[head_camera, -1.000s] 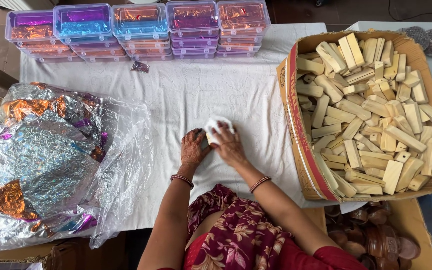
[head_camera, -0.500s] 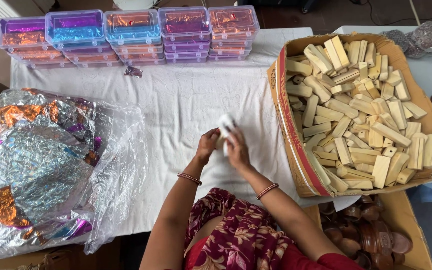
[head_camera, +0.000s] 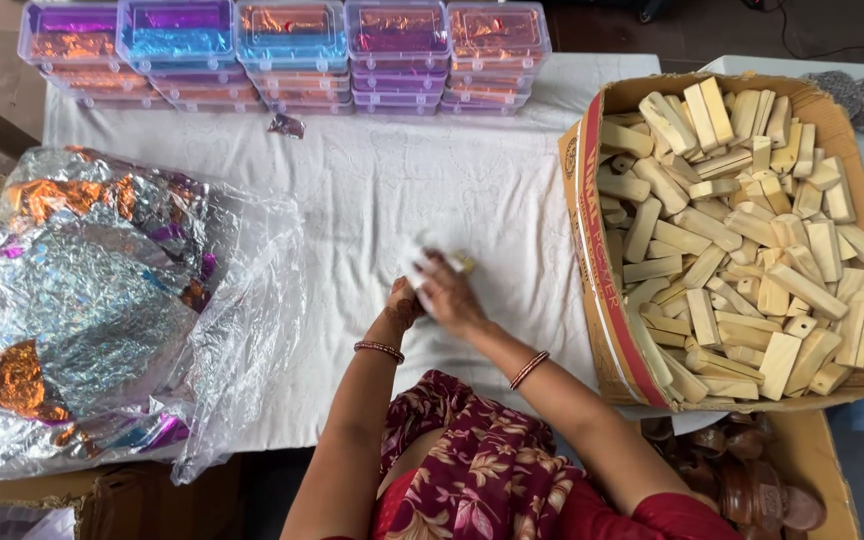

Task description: Wrap wooden blocks in gold-colored foil and place them into clear plastic containers.

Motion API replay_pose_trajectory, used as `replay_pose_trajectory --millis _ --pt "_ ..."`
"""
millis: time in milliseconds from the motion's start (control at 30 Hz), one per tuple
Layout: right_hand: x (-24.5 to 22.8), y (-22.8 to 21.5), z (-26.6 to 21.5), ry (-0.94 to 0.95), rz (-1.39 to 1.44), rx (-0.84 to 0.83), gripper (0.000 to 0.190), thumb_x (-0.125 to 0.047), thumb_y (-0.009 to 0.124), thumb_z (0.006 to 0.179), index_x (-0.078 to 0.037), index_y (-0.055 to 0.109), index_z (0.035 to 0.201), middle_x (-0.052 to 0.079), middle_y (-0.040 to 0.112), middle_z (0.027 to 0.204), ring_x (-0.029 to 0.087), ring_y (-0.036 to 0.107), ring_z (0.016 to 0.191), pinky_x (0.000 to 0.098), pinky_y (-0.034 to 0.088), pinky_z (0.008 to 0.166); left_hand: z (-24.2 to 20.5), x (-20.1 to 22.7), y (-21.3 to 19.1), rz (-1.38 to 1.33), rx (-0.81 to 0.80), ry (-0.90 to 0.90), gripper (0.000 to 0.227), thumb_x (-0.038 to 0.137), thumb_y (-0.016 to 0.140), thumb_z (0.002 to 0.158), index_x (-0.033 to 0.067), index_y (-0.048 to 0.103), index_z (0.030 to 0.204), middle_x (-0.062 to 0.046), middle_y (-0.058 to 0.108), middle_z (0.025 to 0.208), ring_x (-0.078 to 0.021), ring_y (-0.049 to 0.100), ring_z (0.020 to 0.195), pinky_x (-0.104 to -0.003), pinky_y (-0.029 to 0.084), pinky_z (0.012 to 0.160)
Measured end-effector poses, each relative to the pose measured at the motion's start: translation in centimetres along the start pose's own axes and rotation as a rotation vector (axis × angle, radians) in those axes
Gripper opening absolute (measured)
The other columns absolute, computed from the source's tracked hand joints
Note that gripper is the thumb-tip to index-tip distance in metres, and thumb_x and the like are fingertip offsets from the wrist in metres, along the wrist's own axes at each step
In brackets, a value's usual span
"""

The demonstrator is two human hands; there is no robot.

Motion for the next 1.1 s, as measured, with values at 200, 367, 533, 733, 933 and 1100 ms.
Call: replay_pose_trajectory --millis 200,367,533,733,933,1100 --pt "3.3 -2.4 1.9 0.250 0.078 -0.217 0.054 -0.025 0.058 0.104 -0.014 0.044 0.155 0.013 0.036 0.161 0.032 0.031 0.148 0.0548 0.031 0.118 -5.4 2.1 3.5 0.298 0.154 0.071 0.044 0.041 0.054 0.100 0.0039 0.064 0.122 -0.016 0.069 0.093 -0.0242 0.069 0.073 -0.034 0.059 0.054" --pt "6.4 3.7 -1.3 0.330 0.290 -0.019 0.042 -0.020 0.046 0.114 -0.014 0.042 0.155 0.010 0.033 0.168 0.032 0.033 0.158 0.0434 0.043 0.123 -7.3 2.5 5.6 0.310 0.243 0.110 0.036 0.042 0.054 0.096 0.0142 0.060 0.117 -0.013 0.071 0.090 -0.0253 0.069 0.070 -0.034 0.052 0.049" --pt "2.0 -2.0 -0.3 0.039 -0.021 -0.275 0.069 -0.039 0.060 0.095 -0.016 0.031 0.153 0.011 0.026 0.160 0.038 0.033 0.149 0.0605 0.039 0.114 -7.5 2.8 6.5 0.365 0.328 0.068 0.047 0.048 0.050 0.099 0.0086 0.067 0.118 -0.012 0.074 0.097 -0.0213 0.070 0.071 -0.030 0.051 0.046" --pt "7.5 -2.2 0.5 0.573 0.320 -0.348 0.061 -0.030 0.046 0.109 -0.036 0.019 0.163 0.007 0.014 0.173 0.030 0.021 0.154 0.0416 0.054 0.104 -8.9 3.1 7.0 0.315 0.221 0.181 0.040 0.041 0.055 0.096 0.0118 0.063 0.121 -0.017 0.075 0.091 -0.0283 0.073 0.070 -0.030 0.044 0.045" --pt "2.1 -2.7 -0.2 0.029 0.041 -0.097 0.071 -0.034 0.057 0.099 -0.027 0.023 0.160 0.005 0.023 0.166 0.023 0.032 0.149 0.0532 0.042 0.114 -4.1 1.5 2.9 0.307 0.250 0.112 0.051 0.045 0.054 0.102 0.0033 0.062 0.129 -0.012 0.069 0.090 -0.0213 0.069 0.067 -0.035 0.060 0.051" --pt "5.3 -3.0 0.6 0.416 0.422 -0.103 0.056 -0.024 0.049 0.104 -0.030 0.036 0.157 0.002 0.022 0.171 0.030 0.027 0.156 0.0493 0.039 0.120 -8.7 3.5 6.6 0.312 0.086 0.163 0.047 0.046 0.054 0.097 0.0104 0.061 0.126 -0.013 0.077 0.090 -0.0251 0.075 0.068 -0.032 0.051 0.048"
Point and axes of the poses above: each hand's wrist, its own z-axis towards the middle knuckle, its own y-axis out of the palm, x = y × z, the point moved 1 cm from there along z, towards the middle knuckle
